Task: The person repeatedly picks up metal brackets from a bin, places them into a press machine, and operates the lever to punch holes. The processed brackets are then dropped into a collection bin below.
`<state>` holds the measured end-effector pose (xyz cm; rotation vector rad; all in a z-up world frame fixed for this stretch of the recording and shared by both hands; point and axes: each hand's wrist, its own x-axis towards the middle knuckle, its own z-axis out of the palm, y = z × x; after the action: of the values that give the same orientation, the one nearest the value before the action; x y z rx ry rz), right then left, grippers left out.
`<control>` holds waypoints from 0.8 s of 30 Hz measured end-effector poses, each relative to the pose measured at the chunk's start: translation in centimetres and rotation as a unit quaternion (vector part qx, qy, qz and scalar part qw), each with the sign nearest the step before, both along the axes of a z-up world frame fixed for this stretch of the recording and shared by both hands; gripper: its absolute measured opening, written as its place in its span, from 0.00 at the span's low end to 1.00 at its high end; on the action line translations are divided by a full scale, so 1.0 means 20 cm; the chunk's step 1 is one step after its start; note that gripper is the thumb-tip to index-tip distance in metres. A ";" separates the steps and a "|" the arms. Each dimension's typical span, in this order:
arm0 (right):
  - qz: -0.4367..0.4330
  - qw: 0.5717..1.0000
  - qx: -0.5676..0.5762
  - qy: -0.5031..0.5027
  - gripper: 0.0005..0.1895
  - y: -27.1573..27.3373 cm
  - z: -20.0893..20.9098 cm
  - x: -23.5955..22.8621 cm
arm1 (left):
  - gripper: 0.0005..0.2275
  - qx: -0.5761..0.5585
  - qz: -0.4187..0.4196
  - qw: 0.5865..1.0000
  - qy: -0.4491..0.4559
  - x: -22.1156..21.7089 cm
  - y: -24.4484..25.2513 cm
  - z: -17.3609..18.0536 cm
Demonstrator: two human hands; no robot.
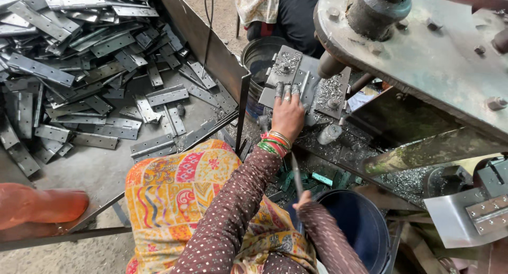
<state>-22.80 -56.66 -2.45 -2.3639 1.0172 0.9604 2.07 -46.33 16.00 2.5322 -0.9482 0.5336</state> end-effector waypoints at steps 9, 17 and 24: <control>0.025 1.000 0.001 0.015 0.36 0.03 -0.09 -0.01 | 0.10 -0.005 -0.012 1.000 0.000 -0.13 0.12 0.01; 0.045 0.998 -0.039 0.030 0.34 -0.09 0.17 -0.03 | 0.09 -0.018 -0.020 0.999 0.029 -0.03 0.00 -0.01; 0.002 0.999 0.032 0.005 0.34 0.08 -0.18 -0.08 | 0.09 -0.045 -0.012 0.999 -0.028 -0.02 0.04 -0.04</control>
<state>-24.42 -54.97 -6.08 -2.3128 0.9711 0.9916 1.65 -45.57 15.22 2.4339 -0.9516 0.6274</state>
